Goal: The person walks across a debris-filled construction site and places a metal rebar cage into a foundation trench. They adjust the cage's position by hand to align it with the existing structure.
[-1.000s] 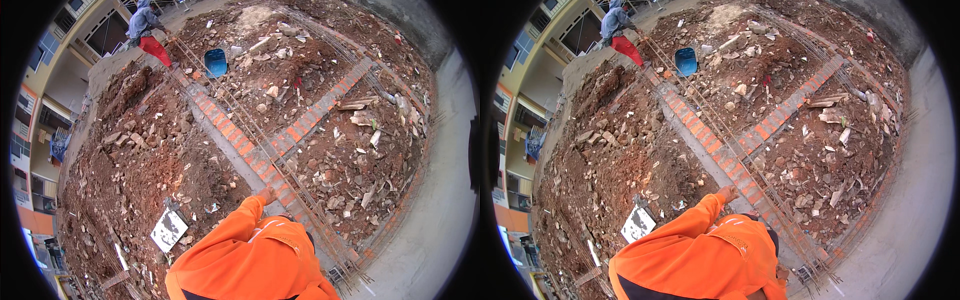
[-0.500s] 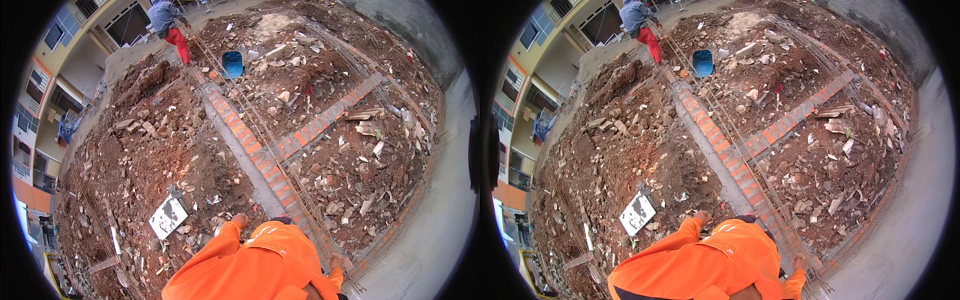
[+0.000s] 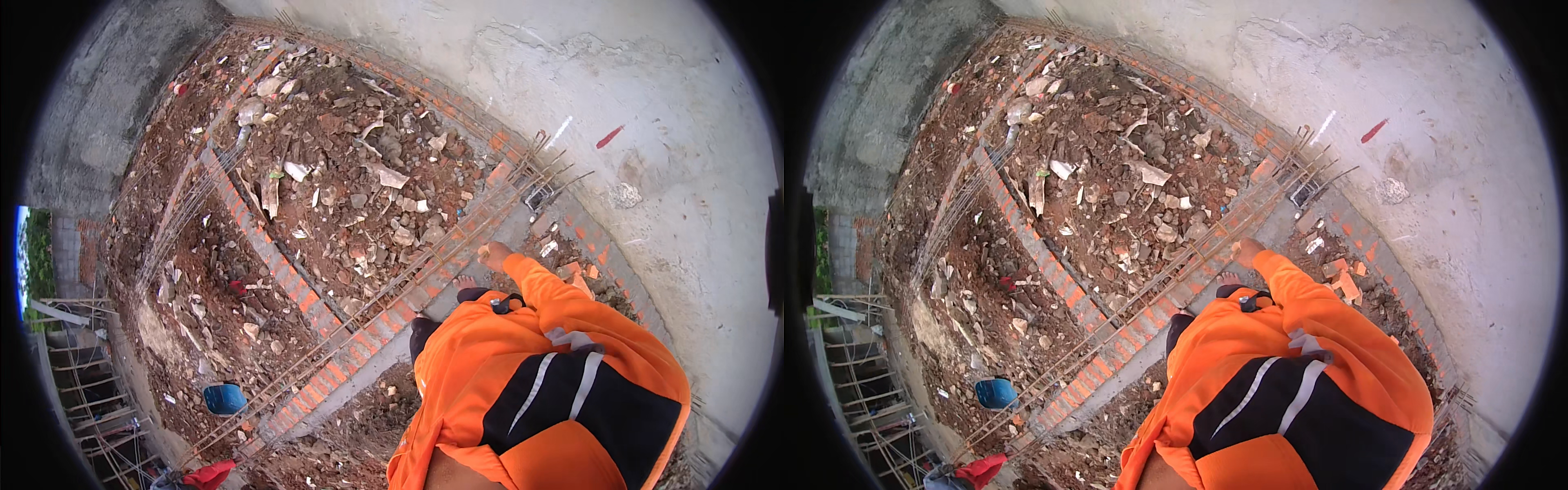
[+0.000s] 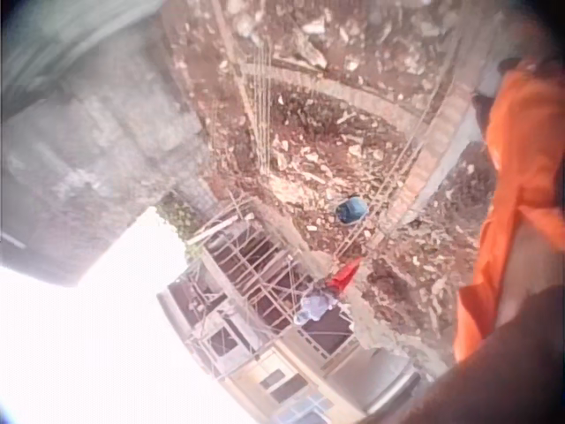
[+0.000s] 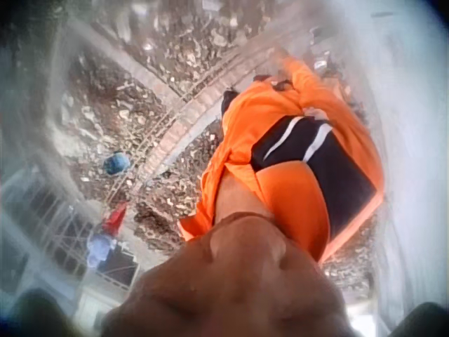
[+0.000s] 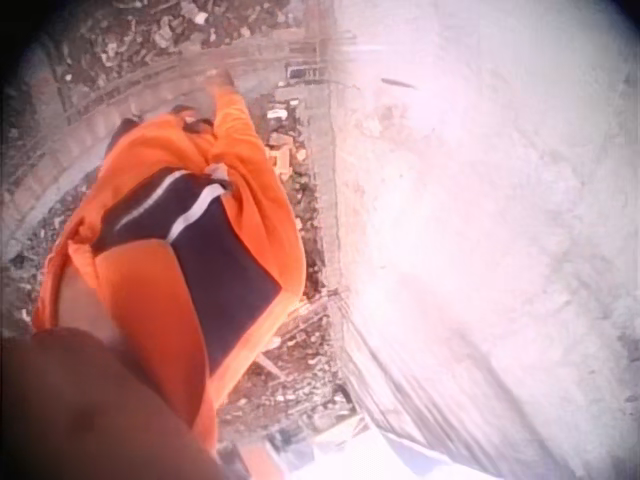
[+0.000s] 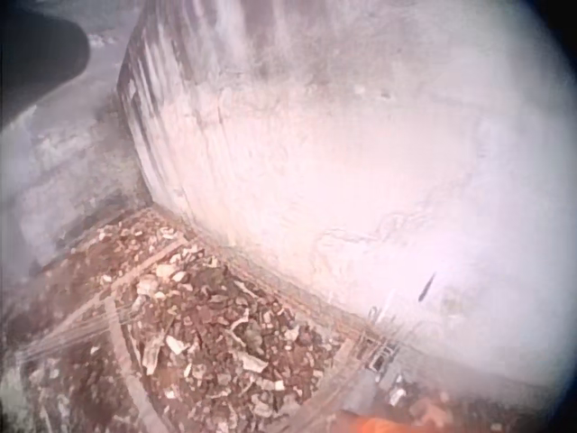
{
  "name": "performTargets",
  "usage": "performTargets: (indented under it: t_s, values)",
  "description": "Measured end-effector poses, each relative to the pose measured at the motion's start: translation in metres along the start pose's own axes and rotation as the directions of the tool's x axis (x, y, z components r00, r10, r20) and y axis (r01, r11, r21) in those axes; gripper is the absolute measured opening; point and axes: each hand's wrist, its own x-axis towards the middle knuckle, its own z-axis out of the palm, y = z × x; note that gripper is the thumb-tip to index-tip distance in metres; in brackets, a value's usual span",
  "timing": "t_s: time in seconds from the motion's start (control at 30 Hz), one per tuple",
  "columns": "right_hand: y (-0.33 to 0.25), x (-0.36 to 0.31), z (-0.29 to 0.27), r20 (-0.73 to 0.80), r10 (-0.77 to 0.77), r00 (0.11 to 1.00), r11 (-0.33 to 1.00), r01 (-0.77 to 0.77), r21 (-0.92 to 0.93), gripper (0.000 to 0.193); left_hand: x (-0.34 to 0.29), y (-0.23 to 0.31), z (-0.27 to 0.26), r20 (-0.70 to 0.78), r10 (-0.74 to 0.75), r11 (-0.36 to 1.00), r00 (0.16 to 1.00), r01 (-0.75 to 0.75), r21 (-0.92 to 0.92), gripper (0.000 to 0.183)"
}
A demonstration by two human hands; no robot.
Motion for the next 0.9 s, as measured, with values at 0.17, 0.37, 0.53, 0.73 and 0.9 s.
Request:
performTargets:
  t_s: [0.17,0.37,0.53,0.73,0.9]
  values:
    - [0.056,-0.068,-0.001,-0.079,0.248,0.965,0.968,-0.249,-0.004,0.039,0.047,0.044,-0.066,0.078,0.044,0.995,0.996,-0.037,-0.088,0.012]
    - [0.131,-0.109,0.060,-0.110,0.477,0.872,0.864,-0.489,-0.124,0.042,0.146,0.139,-0.149,-0.011,0.195,0.976,0.981,-0.195,-0.093,0.013]
    - [0.047,-0.125,0.117,-0.203,0.371,0.906,0.920,-0.388,-0.049,0.045,0.175,0.166,-0.174,0.075,0.258,0.964,0.963,-0.251,-0.085,0.008]
    - [-0.061,-0.155,0.147,-0.223,0.164,0.961,0.946,-0.089,0.312,0.036,0.178,0.100,-0.190,0.378,0.234,0.907,0.896,-0.341,0.246,0.006]
    - [-0.025,-0.185,0.207,-0.232,0.315,0.920,0.901,-0.213,0.377,0.035,0.205,0.094,-0.211,0.453,0.165,0.839,0.876,-0.366,0.404,0.006]
